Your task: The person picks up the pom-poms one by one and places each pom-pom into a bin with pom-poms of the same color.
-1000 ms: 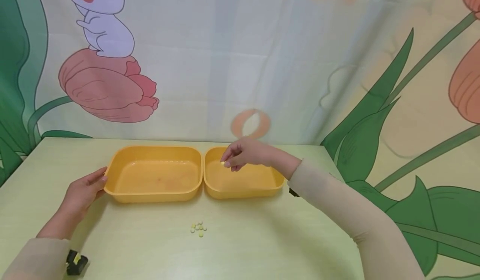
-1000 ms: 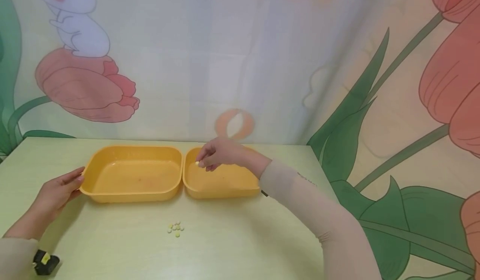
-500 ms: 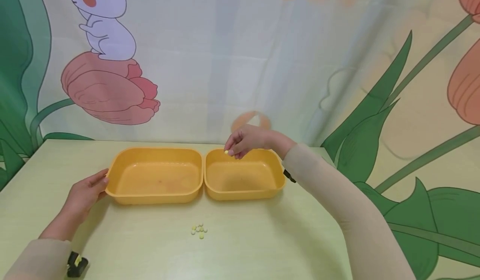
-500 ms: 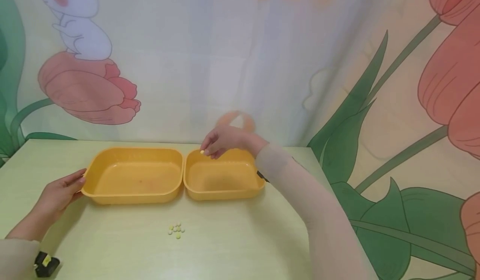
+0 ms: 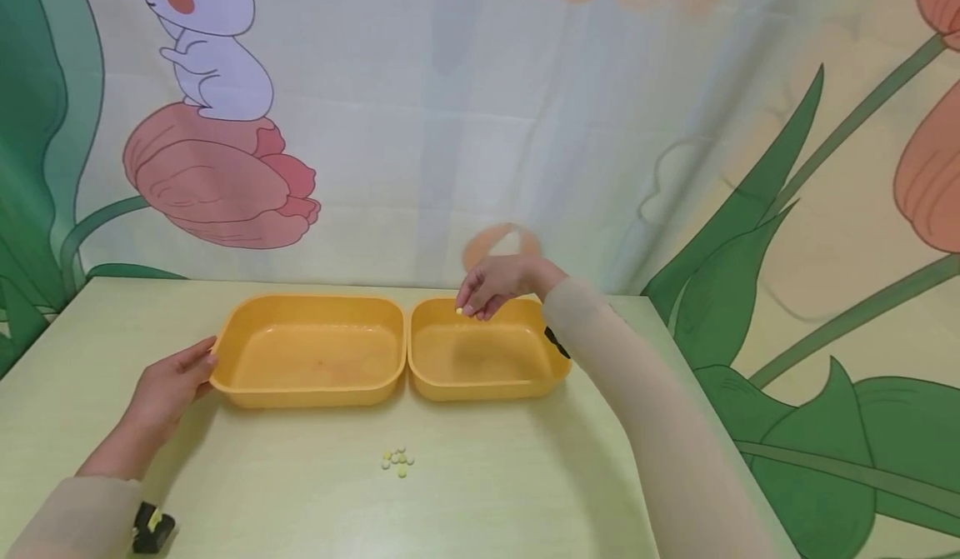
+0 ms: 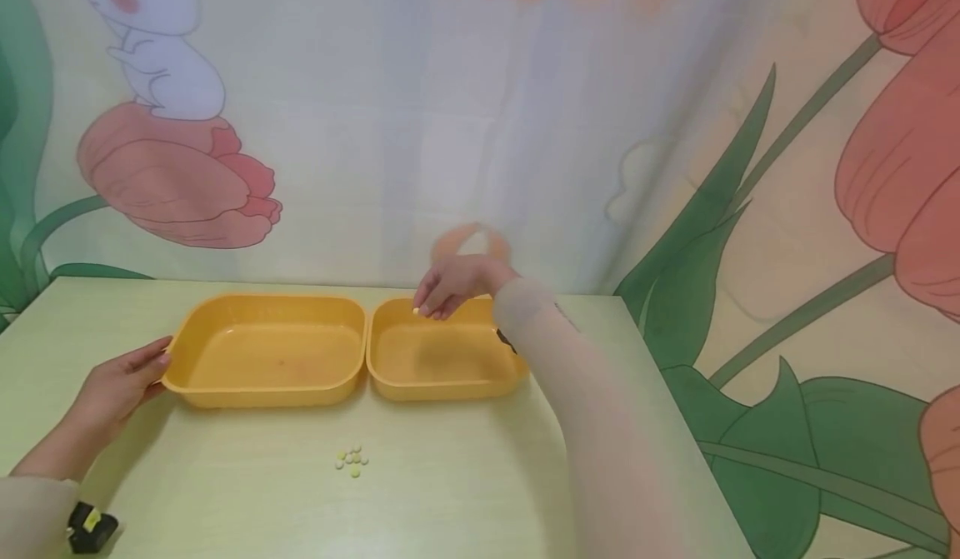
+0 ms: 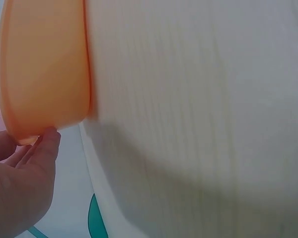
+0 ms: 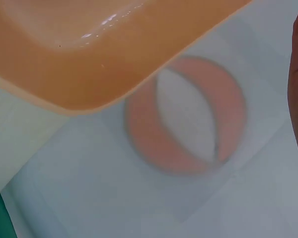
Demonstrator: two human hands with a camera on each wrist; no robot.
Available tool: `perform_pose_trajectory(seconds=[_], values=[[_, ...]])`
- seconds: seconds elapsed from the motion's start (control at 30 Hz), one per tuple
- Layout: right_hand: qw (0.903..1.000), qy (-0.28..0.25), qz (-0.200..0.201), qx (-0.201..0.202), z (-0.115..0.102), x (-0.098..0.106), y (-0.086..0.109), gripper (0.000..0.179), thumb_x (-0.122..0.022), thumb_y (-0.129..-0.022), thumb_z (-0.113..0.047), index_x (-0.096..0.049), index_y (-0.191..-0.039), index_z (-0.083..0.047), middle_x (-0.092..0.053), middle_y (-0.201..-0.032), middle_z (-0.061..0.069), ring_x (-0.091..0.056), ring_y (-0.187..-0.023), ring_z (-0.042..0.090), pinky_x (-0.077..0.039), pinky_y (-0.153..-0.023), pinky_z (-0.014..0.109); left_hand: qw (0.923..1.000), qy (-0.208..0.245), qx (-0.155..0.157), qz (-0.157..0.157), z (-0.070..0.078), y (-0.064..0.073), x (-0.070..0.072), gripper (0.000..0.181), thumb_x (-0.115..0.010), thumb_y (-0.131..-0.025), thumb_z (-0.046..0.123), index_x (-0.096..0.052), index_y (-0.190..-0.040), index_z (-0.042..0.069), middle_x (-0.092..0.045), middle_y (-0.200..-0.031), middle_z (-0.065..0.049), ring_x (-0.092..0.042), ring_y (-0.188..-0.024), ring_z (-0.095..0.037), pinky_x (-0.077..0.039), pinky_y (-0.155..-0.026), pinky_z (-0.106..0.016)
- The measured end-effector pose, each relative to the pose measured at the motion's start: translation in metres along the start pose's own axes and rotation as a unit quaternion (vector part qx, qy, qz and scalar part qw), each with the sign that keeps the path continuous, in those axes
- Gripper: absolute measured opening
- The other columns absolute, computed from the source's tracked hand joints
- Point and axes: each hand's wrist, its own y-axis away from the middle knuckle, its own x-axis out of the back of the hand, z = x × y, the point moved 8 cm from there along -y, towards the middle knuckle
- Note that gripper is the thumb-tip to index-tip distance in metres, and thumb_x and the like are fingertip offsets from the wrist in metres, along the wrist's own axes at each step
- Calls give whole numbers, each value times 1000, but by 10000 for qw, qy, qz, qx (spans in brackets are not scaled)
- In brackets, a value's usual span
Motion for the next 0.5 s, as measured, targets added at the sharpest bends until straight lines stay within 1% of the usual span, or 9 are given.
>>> perform_pose_trajectory(seconds=[0.03,0.07,0.1,0.13,0.17,0.23,0.3,0.47,0.5], values=[[10000,-56,-27,-27,2,0,-3,15,-63,-100,-4,-67,-113,3,-69,-82,-4,-63,-71,8,-62,-72,17,10000,32,-8,9,0,0,1,59,-33,-113,30,-16,-161,0,-22,-164,-29,-65,-121,-13,-58,-82,-7],[9999,-119,-39,-56,5,1,-7,14,-63,-99,-3,-68,-112,2,-69,-82,-4,-63,-71,8,-61,-72,17,10000,82,-27,2,0,1,1,59,-34,-113,30,-16,-160,0,-22,-164,-30,-66,-108,1,-58,-81,-7],[9998,-194,-40,-81,8,1,-11,13,-63,-99,-3,-68,-110,2,-70,-82,-3,-64,-70,8,-61,-71,17,9999,127,-38,-1,-1,1,1,59,-34,-112,30,-16,-160,0,-22,-163,-30,-62,-96,13,-58,-80,-6],[9996,-260,-28,-105,10,2,-14,11,-63,-99,-2,-69,-108,1,-70,-81,-3,-64,-69,8,-61,-70,17,9998,163,-60,-5,-1,0,1,59,-34,-112,29,-17,-160,-1,-22,-163,-30,-53,-86,22,-58,-78,-5],[9995,-304,-5,-122,12,2,-18,10,-64,-99,-2,-70,-107,0,-71,-81,-3,-64,-69,8,-61,-69,17,9998,208,-77,-15,-1,0,2,59,-34,-112,29,-17,-160,-1,-22,-163,-30,-45,-81,28,-58,-78,-5],[9992,-360,53,-144,17,3,-24,8,-64,-98,-1,-70,-104,-1,-71,-81,-3,-64,-67,8,-61,-68,17,9996,274,-92,-24,-1,-1,2,59,-35,-112,29,-16,-160,-1,-21,-163,-31,-44,-78,30,-58,-77,-5],[9989,-410,101,-180,23,3,-30,7,-65,-98,-1,-71,-102,-1,-72,-81,-2,-63,-67,8,-61,-68,18,9996,247,-81,-56,-1,-1,2,60,-34,-112,30,-16,-160,0,-20,-164,-30,-44,-79,29,-58,-77,-5],[9993,-219,126,-263,34,0,-39,9,-66,-98,-4,-71,-105,0,-71,-82,-3,-62,-67,8,-61,-70,18,9999,121,-15,-95,-3,-2,3,60,-35,-112,31,-16,-161,1,-18,-166,-29,-44,-82,27,-58,-79,-6],[9994,-159,134,-277,35,-1,-40,11,-66,-98,-4,-70,-107,1,-71,-82,-3,-62,-68,8,-61,-70,17,10000,40,-25,-87,-2,-2,3,59,-34,-113,31,-16,-161,1,-18,-166,-29,-49,-86,23,-58,-79,-6]])
